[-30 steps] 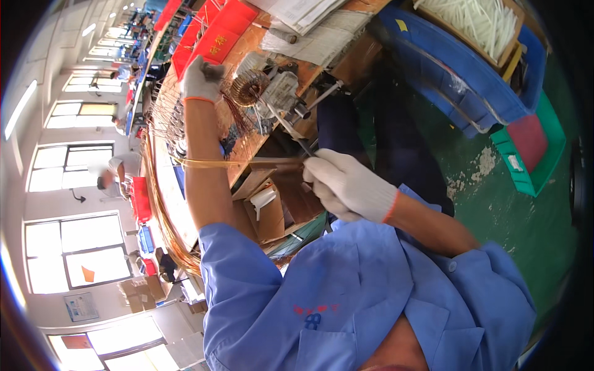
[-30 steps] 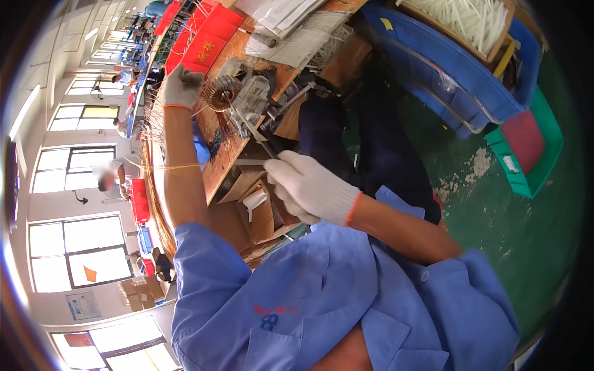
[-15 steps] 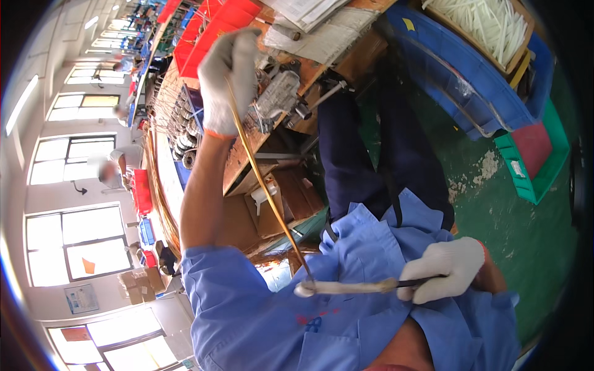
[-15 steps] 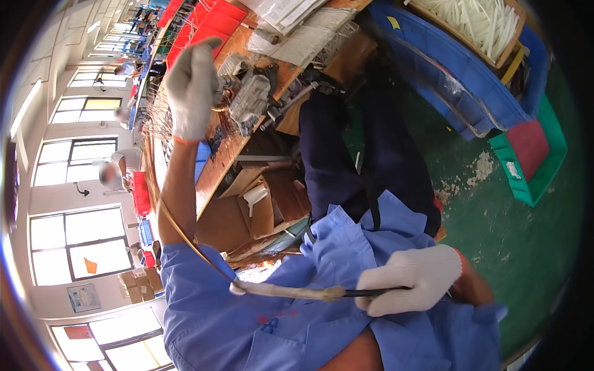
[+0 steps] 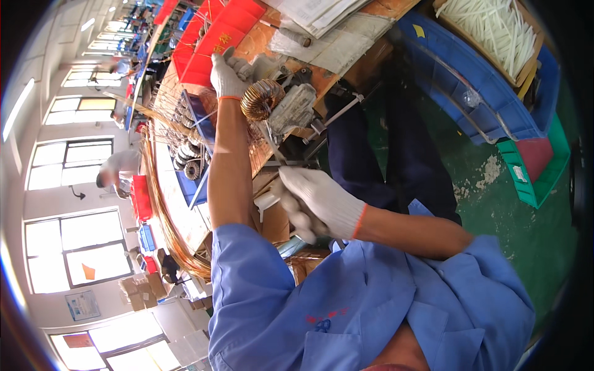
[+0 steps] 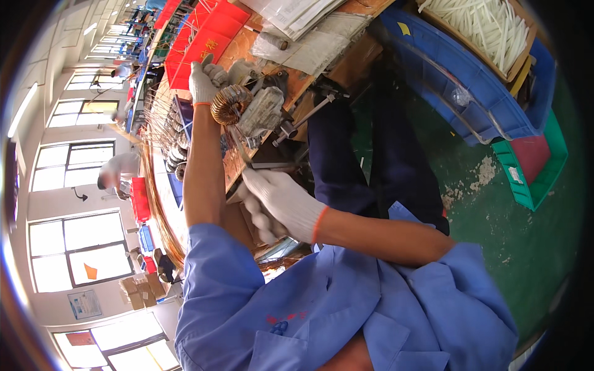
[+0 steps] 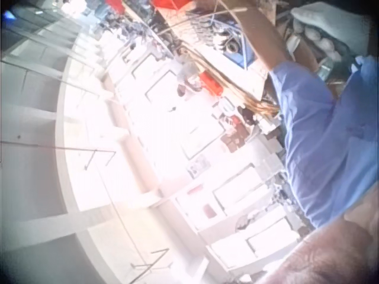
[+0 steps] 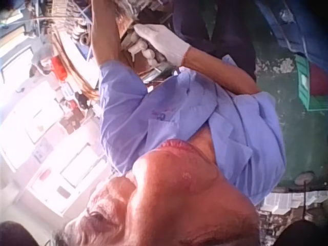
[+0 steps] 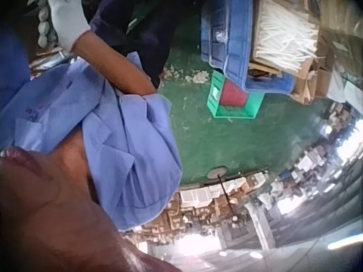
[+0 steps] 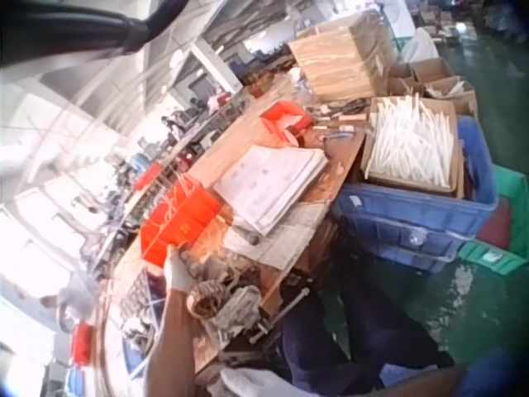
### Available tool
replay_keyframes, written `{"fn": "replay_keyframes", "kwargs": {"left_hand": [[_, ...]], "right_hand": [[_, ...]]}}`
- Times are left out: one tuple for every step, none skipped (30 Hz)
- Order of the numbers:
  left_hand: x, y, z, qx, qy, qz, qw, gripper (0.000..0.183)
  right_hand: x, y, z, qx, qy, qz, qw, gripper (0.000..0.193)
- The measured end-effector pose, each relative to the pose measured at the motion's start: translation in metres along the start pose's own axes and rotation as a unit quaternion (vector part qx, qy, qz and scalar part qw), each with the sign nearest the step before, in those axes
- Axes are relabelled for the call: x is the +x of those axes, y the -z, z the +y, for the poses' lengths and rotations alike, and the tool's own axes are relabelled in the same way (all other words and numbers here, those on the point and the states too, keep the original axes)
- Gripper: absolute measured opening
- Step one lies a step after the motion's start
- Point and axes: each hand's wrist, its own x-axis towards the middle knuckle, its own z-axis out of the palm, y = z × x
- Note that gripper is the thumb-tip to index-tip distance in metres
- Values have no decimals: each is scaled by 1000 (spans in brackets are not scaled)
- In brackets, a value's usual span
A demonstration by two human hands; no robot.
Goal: Assembling and securing copper wire coils onto a circular metal core using tape and tools.
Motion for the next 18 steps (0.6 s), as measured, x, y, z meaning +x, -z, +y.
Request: {"fn": "replay_keyframes", "kwargs": {"left_hand": [[0, 3, 1, -28, 8, 8, 1000, 52], [-1, 6, 5, -31, 13, 19, 999, 55], [-1, 6, 9, -35, 9, 20, 999, 55], [0, 5, 11, -40, 21, 22, 999, 54], [2, 4, 13, -45, 32, 25, 998, 54], [6, 2, 16, -47, 31, 27, 998, 54], [11, -3, 19, -16, -4, 25, 1000, 52], [10, -13, 22, 16, -39, 22, 999, 51], [10, -23, 27, 84, -84, 42, 992, 53], [1, -43, 34, 150, -125, 62, 979, 54], [-13, -64, 43, 149, -123, 64, 979, 54], [-28, -84, 53, 269, -194, 65, 941, 55], [-35, -95, 59, 383, -261, 64, 884, 56], [-30, -92, 59, 382, -262, 66, 884, 56], [-21, -86, 56, 418, -309, 72, 852, 57], [-12, -73, 55, 453, -354, 84, 814, 57], [-2, -61, 50, 486, -396, 93, 774, 59], [7, -48, 46, 518, -435, 101, 730, 60]], "right_hand": [[-12, 3, -4, -3, 0, 0, 1000, 37], [-29, 10, -6, -81, -9, -36, 996, 37], [-42, 16, -6, -160, -17, -72, 984, 37], [-48, 17, 2, -150, 38, -61, 986, 42], [-49, 20, 0, -152, 36, -60, 986, 42], [-48, 21, -6, -138, 42, -26, 989, 43], [-46, 19, -11, -121, 50, 9, 991, 43], [-39, 19, -11, -107, 41, 29, 993, 43], [-32, 21, -13, -106, 40, 31, 993, 43], [-27, 21, -15, -119, 43, 38, 991, 42], [-22, 22, -16, -135, 45, 41, 989, 42], [-18, 22, -14, -136, 42, 40, 989, 42], [-14, 22, -12, -110, 52, 33, 992, 41], [-11, 20, -12, -84, 61, 26, 994, 40], [-8, 14, -14, -86, 59, 25, 994, 40], [-3, 3, -17, -72, 58, 29, 995, 38], [1, -5, -20, -58, 57, 37, 996, 37], [6, -9, -25, -74, 68, 25, 995, 37]]}}
